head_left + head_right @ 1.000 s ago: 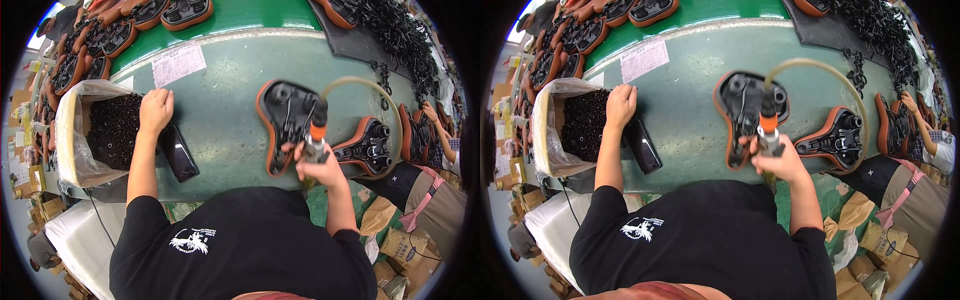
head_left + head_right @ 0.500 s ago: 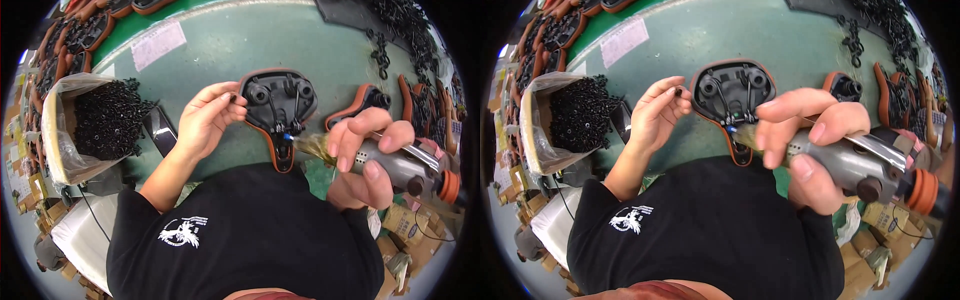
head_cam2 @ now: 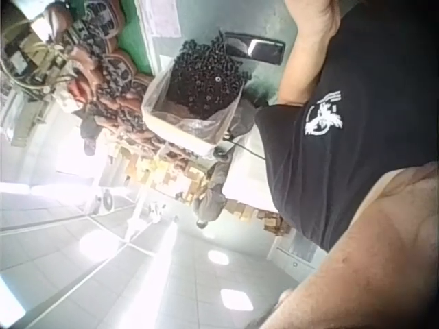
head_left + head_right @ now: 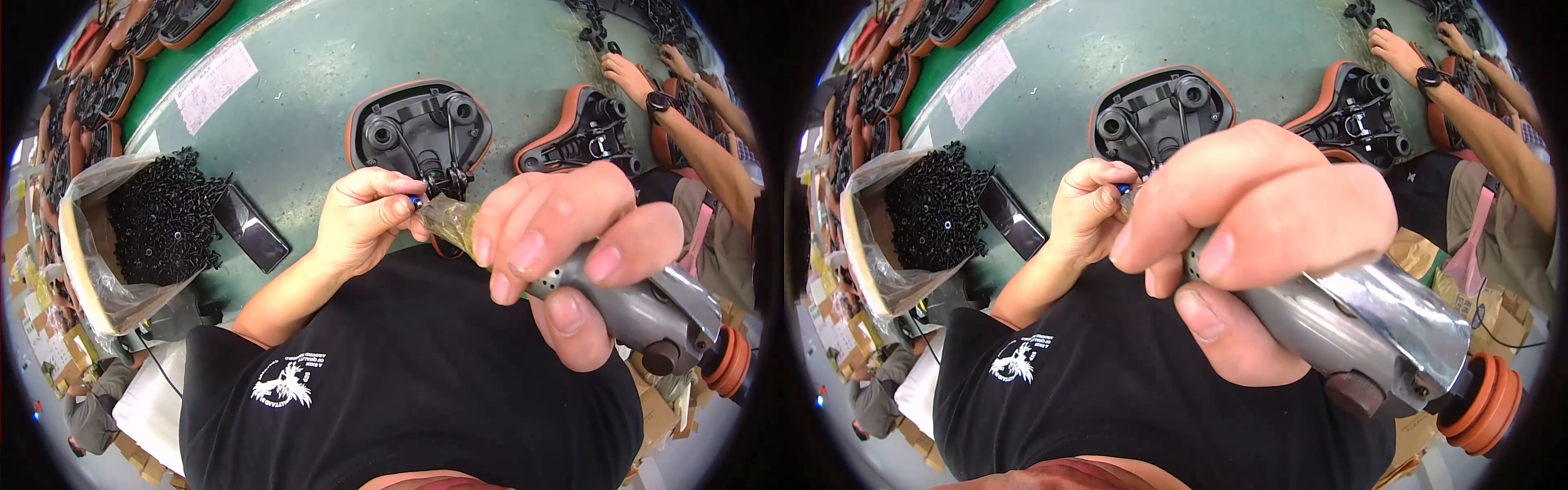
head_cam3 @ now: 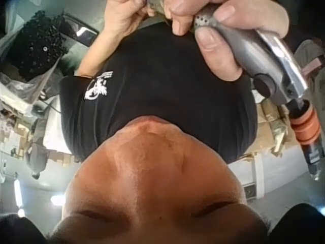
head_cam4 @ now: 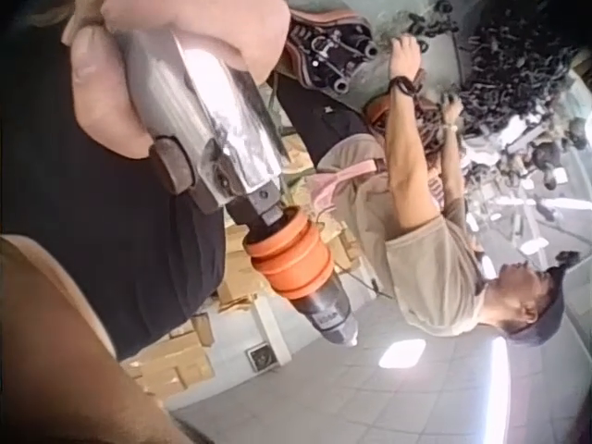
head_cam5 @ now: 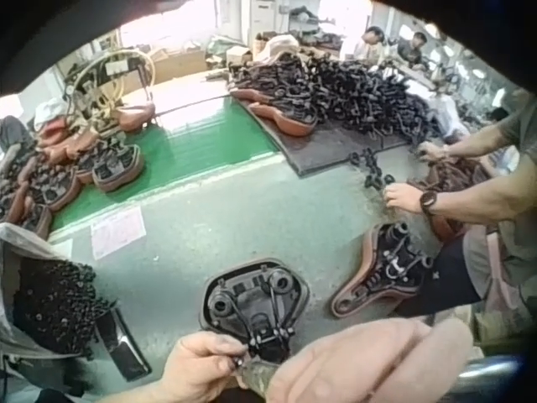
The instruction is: Assembling bicycle seats by attaching components with an electric screwdriver.
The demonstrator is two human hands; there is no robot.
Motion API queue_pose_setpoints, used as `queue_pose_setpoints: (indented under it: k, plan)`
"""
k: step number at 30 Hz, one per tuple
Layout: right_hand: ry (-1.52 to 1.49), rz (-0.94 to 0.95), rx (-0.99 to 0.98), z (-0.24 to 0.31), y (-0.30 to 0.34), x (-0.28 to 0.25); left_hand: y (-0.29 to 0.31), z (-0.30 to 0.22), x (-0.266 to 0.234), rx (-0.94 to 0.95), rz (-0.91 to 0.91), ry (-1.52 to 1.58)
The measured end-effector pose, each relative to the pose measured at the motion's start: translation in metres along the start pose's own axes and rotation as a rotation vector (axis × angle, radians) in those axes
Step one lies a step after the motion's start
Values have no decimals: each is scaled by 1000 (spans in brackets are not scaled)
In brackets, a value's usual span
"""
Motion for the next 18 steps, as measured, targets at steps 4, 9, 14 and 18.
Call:
queue_pose_setpoints:
  k: [4, 9, 14, 18]
  plan:
    - [30, -29, 7, -1, 0, -7, -7, 2, 4, -139, 40, 38]
    - [97, 68, -91, 4, 0, -4, -2, -96, 15, 840, -161, -1744]
    - [159, 117, -52, -2, -10, -12, -36, -73, -2, 689, -239, -1914]
    - [104, 70, -86, -5, -3, -18, -30, -66, -7, 783, -373, -1907]
Point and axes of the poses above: each hand's wrist, its own y-axis away from the middle knuckle, its own x-axis out of the palm, z = x × y, the point moved 10 cm from there along -y, towards the middle knuckle, and after that the axes turned 15 degrees about -y, right-handed, at the moved point
